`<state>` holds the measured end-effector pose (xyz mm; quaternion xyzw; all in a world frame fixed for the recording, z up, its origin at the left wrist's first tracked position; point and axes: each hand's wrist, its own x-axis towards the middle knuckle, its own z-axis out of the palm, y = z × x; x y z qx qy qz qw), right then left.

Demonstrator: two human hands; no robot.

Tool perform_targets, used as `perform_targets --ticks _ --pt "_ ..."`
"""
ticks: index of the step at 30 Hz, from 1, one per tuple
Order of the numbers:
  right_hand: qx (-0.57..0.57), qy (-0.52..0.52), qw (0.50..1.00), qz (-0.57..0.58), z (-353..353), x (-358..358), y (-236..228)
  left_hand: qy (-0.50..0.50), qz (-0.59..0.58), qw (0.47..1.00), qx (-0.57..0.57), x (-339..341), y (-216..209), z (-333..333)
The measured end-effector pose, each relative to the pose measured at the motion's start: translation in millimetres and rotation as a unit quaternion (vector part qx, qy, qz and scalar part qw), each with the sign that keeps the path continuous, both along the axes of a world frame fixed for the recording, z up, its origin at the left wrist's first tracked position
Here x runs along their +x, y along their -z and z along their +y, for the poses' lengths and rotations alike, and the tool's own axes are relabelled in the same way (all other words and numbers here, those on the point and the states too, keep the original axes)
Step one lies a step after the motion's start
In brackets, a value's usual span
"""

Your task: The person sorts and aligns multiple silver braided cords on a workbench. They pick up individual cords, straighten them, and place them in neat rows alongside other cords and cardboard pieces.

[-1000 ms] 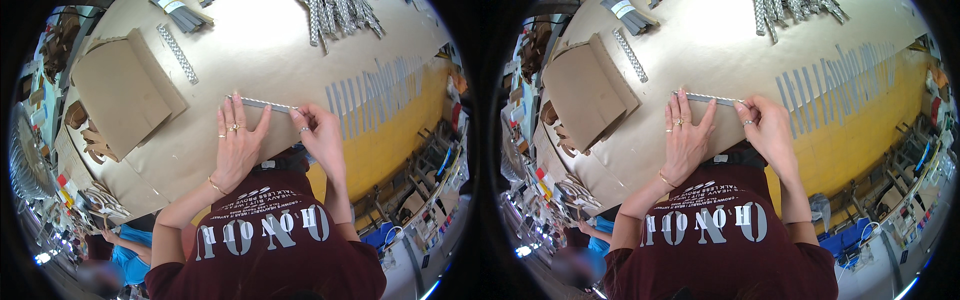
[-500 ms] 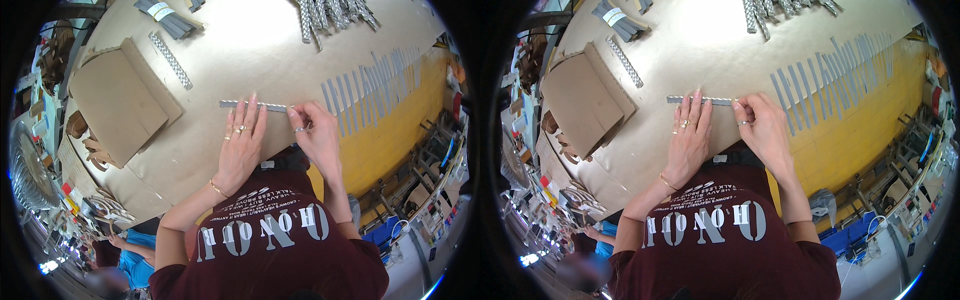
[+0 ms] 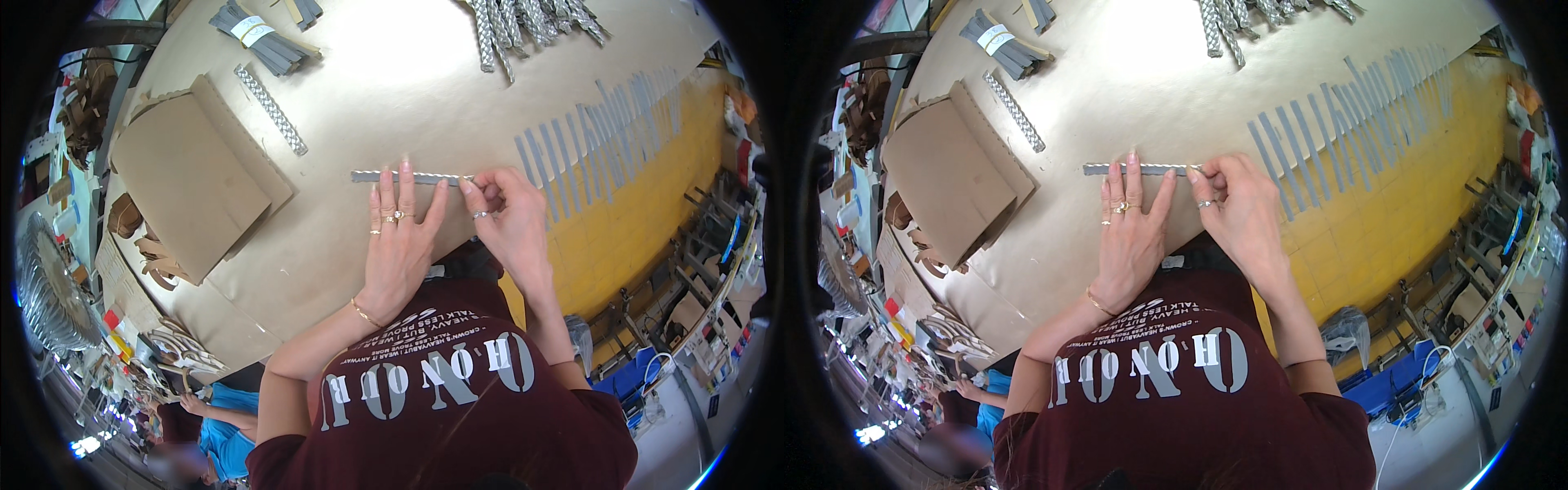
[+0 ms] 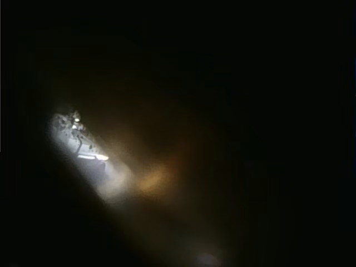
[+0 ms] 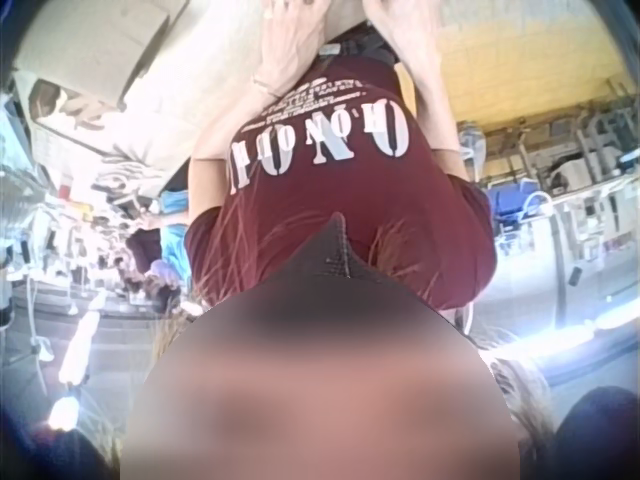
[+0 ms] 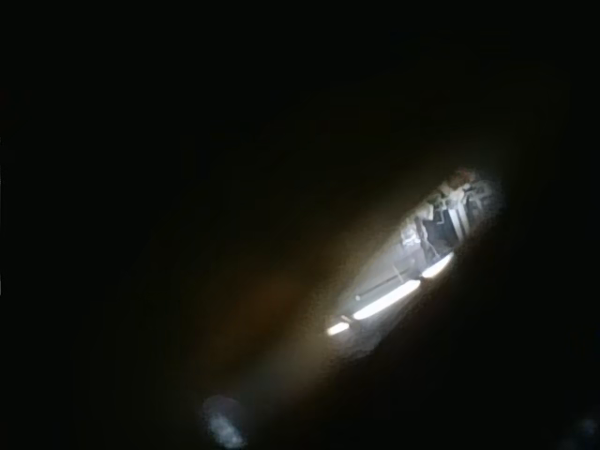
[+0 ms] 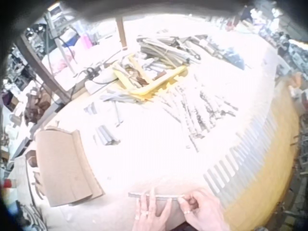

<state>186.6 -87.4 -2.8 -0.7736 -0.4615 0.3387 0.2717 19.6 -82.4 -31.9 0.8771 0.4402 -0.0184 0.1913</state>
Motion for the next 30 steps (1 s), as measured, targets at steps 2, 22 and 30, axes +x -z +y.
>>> perform_targets --ticks 2,22,30 --pt "0.000 0.016 1.000 0.021 -1.2 3.1 -0.4 0.002 0.001 1.000 0.000 -0.6 0.6 -0.5" --pt "-0.014 -0.021 0.997 -0.071 -6.6 -2.8 7.2 0.000 0.015 0.999 0.038 5.8 1.8 -2.2" --pt "0.118 -0.094 0.951 -0.270 -38.1 -11.5 27.6 -0.010 0.029 0.997 0.066 7.9 2.0 -4.2"
